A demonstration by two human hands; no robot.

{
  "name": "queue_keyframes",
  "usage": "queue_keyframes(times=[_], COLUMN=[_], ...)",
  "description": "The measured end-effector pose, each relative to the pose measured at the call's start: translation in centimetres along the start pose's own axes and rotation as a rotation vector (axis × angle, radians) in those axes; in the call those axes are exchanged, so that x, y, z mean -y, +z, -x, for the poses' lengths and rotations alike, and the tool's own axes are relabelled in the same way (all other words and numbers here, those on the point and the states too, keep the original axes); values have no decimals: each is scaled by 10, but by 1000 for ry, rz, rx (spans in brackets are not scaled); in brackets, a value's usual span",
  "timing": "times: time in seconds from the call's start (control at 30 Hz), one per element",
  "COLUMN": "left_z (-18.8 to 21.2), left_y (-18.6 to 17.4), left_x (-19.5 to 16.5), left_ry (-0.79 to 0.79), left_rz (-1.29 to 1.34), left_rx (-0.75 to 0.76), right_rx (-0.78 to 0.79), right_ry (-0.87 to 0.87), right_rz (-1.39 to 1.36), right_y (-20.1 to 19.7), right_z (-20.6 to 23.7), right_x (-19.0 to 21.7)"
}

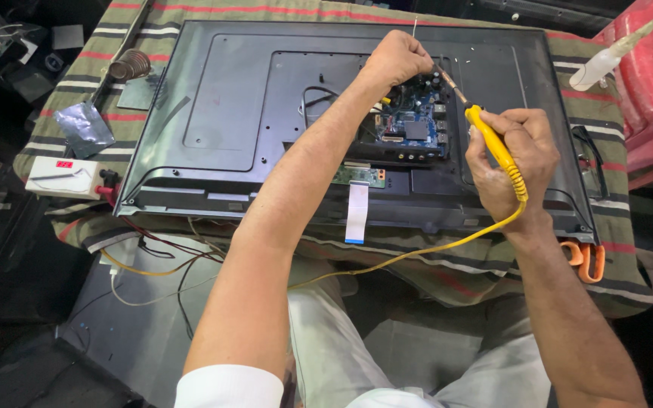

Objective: The person uses a soldering iron and solder wire to attach components to a circuit board inside a disassembled television chassis. They repeatedly heat solder joints and feed solder to secure connections, then briefly lift the chassis to adjust its position on the workbench.

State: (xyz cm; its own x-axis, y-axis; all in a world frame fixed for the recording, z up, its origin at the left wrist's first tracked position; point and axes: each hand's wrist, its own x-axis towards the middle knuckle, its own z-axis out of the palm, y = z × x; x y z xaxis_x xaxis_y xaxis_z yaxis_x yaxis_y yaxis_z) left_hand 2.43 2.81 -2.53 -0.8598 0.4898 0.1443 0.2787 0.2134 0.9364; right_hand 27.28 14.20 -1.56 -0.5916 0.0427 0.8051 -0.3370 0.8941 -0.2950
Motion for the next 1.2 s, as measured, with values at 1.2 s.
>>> queue_keyframes(times=[1.2], left_z=[-5], left_y=[3], left_x=[3], left_ry=[-3], left_rz=[-57], left_rx=[28], right_rx=[0], right_ry=[11], right_rz=[-18], right_y=[-8], right_z=[-1], right_x=[-1])
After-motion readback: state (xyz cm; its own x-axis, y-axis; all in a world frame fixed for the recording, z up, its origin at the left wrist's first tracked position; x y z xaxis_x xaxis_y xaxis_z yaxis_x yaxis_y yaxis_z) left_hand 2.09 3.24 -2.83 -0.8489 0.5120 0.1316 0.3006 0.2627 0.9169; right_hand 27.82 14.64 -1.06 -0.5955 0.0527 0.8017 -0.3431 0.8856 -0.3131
